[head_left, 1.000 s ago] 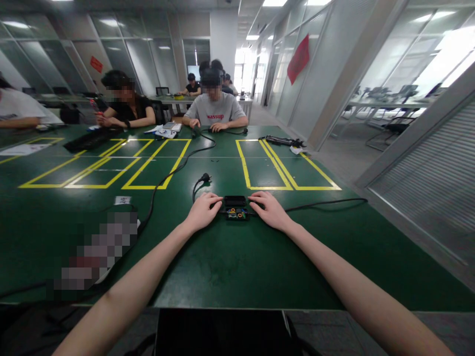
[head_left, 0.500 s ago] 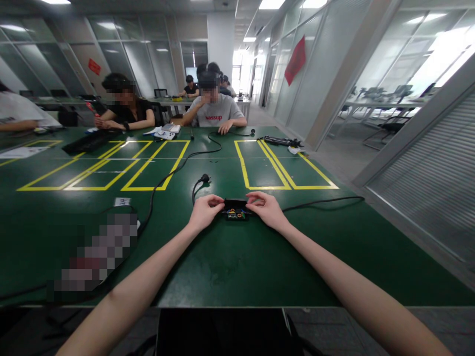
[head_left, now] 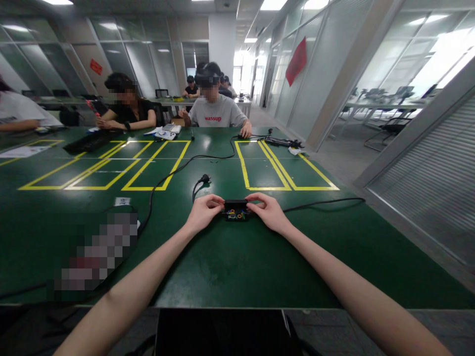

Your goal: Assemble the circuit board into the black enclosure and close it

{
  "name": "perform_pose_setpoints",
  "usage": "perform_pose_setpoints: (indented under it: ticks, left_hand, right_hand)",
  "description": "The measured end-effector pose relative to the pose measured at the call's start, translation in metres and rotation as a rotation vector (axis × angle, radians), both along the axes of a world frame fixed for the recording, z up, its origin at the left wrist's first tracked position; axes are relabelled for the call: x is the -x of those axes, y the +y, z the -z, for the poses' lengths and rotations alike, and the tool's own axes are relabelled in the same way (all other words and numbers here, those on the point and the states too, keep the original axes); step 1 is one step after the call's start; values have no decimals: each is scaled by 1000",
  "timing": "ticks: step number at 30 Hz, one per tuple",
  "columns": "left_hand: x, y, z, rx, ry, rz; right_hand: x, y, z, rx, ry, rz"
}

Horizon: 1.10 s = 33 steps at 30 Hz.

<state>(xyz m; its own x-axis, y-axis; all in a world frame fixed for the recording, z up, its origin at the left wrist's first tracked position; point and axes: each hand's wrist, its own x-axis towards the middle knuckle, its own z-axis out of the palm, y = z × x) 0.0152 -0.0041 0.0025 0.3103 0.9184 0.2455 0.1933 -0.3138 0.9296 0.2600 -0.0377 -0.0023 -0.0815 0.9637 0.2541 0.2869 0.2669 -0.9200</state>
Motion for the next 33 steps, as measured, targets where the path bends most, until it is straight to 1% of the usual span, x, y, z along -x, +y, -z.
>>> perform_pose_setpoints:
  ticks: [7,16,19,22,29,33]
  left_hand:
    - [0,-1,-1,31,-3,9]
    - [1,-3,-4,30,12,24]
    - [0,-3,-5,9,3,17]
    - [0,-4,-4,14,-18,21]
    - [0,-4,-3,46,-28,43]
    - [-1,-6,-5,-27,51,44]
  right_hand:
    - [0,-2,1,8,30,-15]
    - [0,-5,-7,24,-6,-24]
    - [0,-7,-8,15,-20,-56]
    - [-1,-10,-11,-15,-58,-88]
    - [-3,-14,-14,-143,-145,-167]
    - [-5,-14,-15,-167,-218,-203]
